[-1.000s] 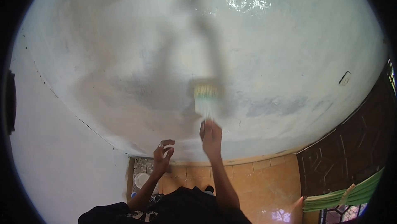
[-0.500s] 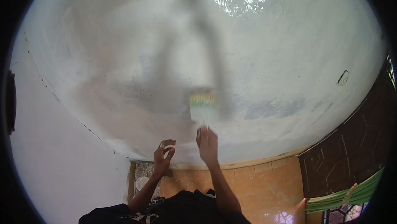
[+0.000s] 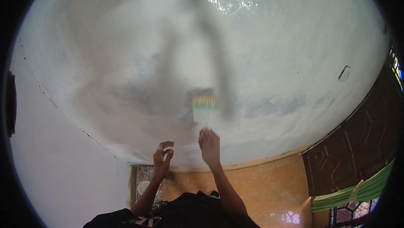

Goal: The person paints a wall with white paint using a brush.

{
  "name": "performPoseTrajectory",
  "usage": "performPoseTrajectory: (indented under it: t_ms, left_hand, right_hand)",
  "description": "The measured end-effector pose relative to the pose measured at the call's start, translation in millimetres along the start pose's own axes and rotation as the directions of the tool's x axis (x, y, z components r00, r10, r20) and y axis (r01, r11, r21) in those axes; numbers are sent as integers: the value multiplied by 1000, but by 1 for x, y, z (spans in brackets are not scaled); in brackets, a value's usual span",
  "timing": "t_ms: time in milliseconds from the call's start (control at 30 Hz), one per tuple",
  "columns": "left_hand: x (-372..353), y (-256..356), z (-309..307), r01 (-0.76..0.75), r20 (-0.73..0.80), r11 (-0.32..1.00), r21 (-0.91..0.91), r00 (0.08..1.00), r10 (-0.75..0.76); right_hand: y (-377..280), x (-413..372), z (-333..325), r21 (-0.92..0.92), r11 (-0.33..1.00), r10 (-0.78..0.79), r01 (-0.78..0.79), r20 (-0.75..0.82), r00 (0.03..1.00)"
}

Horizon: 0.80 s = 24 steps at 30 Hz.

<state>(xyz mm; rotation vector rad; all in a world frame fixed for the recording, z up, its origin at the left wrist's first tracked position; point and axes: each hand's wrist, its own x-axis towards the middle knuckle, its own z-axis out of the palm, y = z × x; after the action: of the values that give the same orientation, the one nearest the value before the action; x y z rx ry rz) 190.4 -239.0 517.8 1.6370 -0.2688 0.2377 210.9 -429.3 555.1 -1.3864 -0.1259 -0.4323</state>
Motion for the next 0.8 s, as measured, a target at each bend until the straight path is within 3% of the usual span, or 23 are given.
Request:
performPoseTrajectory:
  t_ms: [67,167,267,333,433,467,533,633,733,800]
  left_hand:
    - [7,5,2,-13,9,1000,9,1000,13]
    - [10,10,5,-33,8,999,12,999,33]
    - [-2,2,7,-8,-9,1000,-7,1000,8]
    - [-11,-2,6,29,-14,1000,-5,999,-29]
    - [-3,-4,-4,10,2,998,61,1000,-10]
    - [0,-3,-7,5,15,996,87,1000,-6]
    - [14,5,-11,-50,35,994,101,998,47]
    - [19,11,-11,-80,36,992,102,996,77]
    - [11,6,-3,-22,-2,999,40,1000,22]
    - [-4,-3,1,30,-27,1000,1,999,-30]
  right_hand:
    - [-49,28,4,32,999,1,-2,46,999]
    - [-44,47,-2,56,996,65,-71,101,993]
    - [33,15,-19,-115,993,39,-33,54,998]
    - [67,-23,-21,-84,966,245,-244,-5,970]
    - [39,-29,-6,35,982,184,-185,9,983]
    - [17,-15,-2,-11,999,49,-48,42,998]
    - [-26,18,8,-47,998,-38,41,55,998]
    - [-46,48,13,-36,998,61,-59,74,995]
    - [21,33,5,-98,995,-3,6,28,1000]
    - [72,-2,-4,-125,989,87,-85,15,996]
